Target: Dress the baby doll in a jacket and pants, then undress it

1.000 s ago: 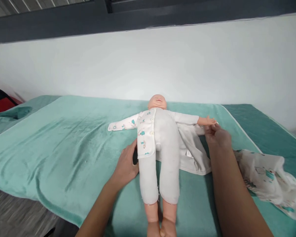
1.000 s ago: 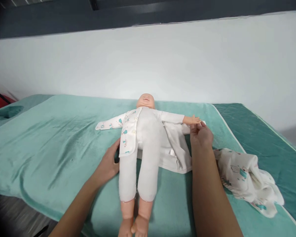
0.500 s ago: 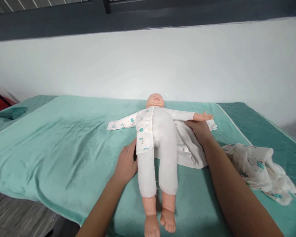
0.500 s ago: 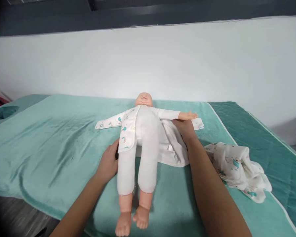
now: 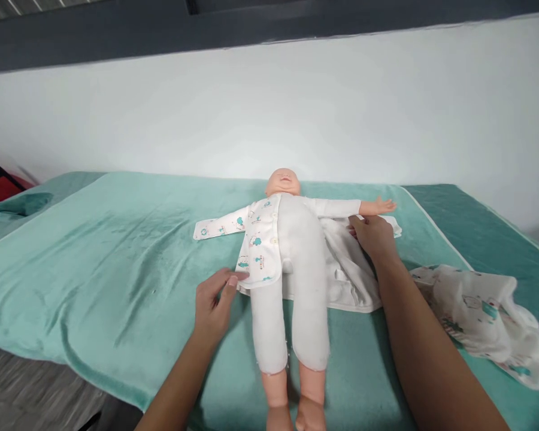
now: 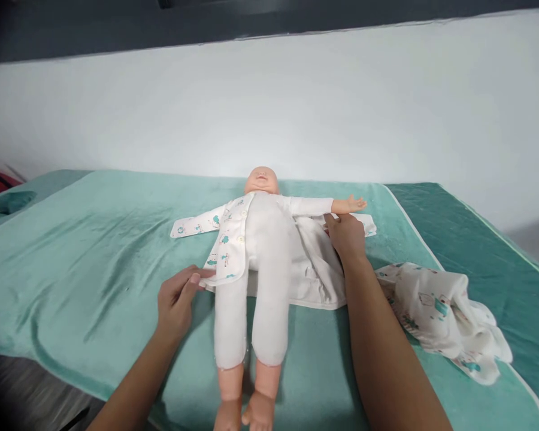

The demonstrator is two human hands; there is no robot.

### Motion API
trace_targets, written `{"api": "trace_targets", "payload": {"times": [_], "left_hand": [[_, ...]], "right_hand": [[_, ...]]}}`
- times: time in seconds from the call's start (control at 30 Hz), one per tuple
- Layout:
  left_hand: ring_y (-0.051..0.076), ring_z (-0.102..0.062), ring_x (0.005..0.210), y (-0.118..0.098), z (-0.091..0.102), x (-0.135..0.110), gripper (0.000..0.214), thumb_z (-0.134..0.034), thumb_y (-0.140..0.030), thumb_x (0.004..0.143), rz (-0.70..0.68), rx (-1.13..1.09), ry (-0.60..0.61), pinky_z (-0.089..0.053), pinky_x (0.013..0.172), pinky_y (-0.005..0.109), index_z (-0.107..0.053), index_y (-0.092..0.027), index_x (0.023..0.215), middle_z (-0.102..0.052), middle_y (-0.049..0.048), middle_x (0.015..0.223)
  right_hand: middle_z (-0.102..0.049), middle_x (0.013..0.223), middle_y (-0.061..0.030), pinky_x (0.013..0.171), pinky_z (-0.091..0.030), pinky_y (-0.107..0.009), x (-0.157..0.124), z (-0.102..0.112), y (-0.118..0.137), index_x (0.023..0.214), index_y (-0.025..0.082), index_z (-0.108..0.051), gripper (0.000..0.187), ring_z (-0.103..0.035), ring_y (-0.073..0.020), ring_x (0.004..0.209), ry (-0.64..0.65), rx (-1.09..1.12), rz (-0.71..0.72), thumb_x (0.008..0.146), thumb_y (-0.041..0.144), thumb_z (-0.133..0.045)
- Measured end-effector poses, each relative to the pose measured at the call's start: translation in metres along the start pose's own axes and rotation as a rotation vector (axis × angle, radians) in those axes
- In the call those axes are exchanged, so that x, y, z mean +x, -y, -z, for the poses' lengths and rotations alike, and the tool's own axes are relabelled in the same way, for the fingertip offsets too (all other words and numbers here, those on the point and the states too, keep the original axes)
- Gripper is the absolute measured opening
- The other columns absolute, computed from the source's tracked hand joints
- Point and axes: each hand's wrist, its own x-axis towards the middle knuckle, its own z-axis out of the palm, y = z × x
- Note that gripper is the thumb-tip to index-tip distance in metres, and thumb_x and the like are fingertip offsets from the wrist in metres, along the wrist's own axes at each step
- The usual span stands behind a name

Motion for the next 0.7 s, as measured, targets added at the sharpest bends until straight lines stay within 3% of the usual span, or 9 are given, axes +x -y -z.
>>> {"api": "trace_targets", "payload": {"times": [0.1, 0.2, 0.33, 0.43, 0.5, 0.6, 0.7], "left_hand": [[0.020, -0.063, 0.088, -0.003, -0.002, 0.006, 0.033, -0.049, -0.036, 0.097, -0.073, -0.011, -0.040, -0.050, 0.078, 0.034, -0.073, -0.021, 0.080, -0.066, 0.0056, 0.093], [0.021, -0.063, 0.103, -0.007, -0.005, 0.014, 0.032, -0.047, -0.033, 0.098, -0.091, -0.018, -0.005, -0.050, 0.090, 0.036, -0.070, -0.021, 0.079, -0.067, 0.0067, 0.106], [0.021, -0.062, 0.116, -0.019, -0.018, 0.035, 0.024, -0.049, -0.034, 0.098, -0.122, 0.032, 0.022, -0.048, 0.105, 0.038, -0.070, -0.023, 0.099, -0.067, 0.0067, 0.117], [0.021, -0.047, 0.139, -0.035, -0.036, 0.064, 0.034, -0.049, -0.037, 0.097, -0.150, 0.152, 0.170, -0.037, 0.119, 0.039, -0.062, -0.025, 0.126, -0.054, 0.0058, 0.146], [0.022, -0.037, 0.147, -0.047, -0.049, 0.089, 0.040, -0.049, -0.039, 0.096, -0.165, 0.238, 0.291, -0.029, 0.124, 0.041, -0.059, -0.026, 0.133, -0.045, 0.0039, 0.156], [0.023, -0.035, 0.149, -0.062, -0.067, 0.127, 0.041, -0.048, -0.040, 0.097, -0.180, 0.313, 0.412, -0.026, 0.125, 0.042, -0.059, -0.024, 0.133, -0.044, 0.0031, 0.157], [0.026, -0.044, 0.142, -0.079, -0.083, 0.156, 0.042, -0.045, -0.038, 0.097, -0.206, 0.440, 0.548, -0.038, 0.116, 0.042, -0.058, -0.023, 0.134, -0.054, 0.0055, 0.149]], "right_hand": [[-0.072, 0.067, -0.0084, 0.079, -0.049, -0.037, 0.000, 0.000, 0.000, 0.068, 0.019, -0.068, 0.025, -0.066, -0.0223, 0.068, 0.052, 0.098, -0.005, 0.082, 0.035, -0.055], [-0.073, 0.071, -0.0077, 0.070, -0.048, -0.033, -0.001, 0.001, 0.002, 0.072, 0.018, -0.070, 0.023, -0.064, -0.0201, 0.064, 0.085, 0.216, -0.016, 0.080, 0.034, -0.055], [-0.072, 0.071, -0.0064, 0.066, -0.046, -0.030, -0.003, 0.003, 0.004, 0.069, 0.017, -0.069, 0.026, -0.061, -0.0191, 0.066, 0.136, 0.244, -0.029, 0.078, 0.035, -0.054], [-0.071, 0.073, -0.0067, 0.068, -0.045, -0.030, -0.003, 0.003, 0.003, 0.066, 0.016, -0.068, 0.028, -0.061, -0.0201, 0.069, 0.146, 0.237, -0.019, 0.078, 0.038, -0.054], [-0.073, 0.077, -0.0074, 0.073, -0.045, -0.031, -0.002, 0.002, 0.001, 0.070, 0.016, -0.070, 0.028, -0.063, -0.0225, 0.078, 0.123, 0.245, 0.023, 0.077, 0.040, -0.057], [-0.075, 0.089, -0.0072, 0.081, -0.045, -0.032, -0.002, -0.002, 0.000, 0.082, 0.015, -0.073, 0.029, -0.063, -0.0248, 0.089, 0.098, 0.304, 0.083, 0.076, 0.041, -0.061], [-0.070, 0.077, -0.0029, 0.075, -0.044, -0.031, -0.002, -0.005, 0.001, 0.082, 0.016, -0.071, 0.028, -0.058, -0.0204, 0.076, 0.094, 0.383, 0.061, 0.075, 0.042, -0.061]]}}
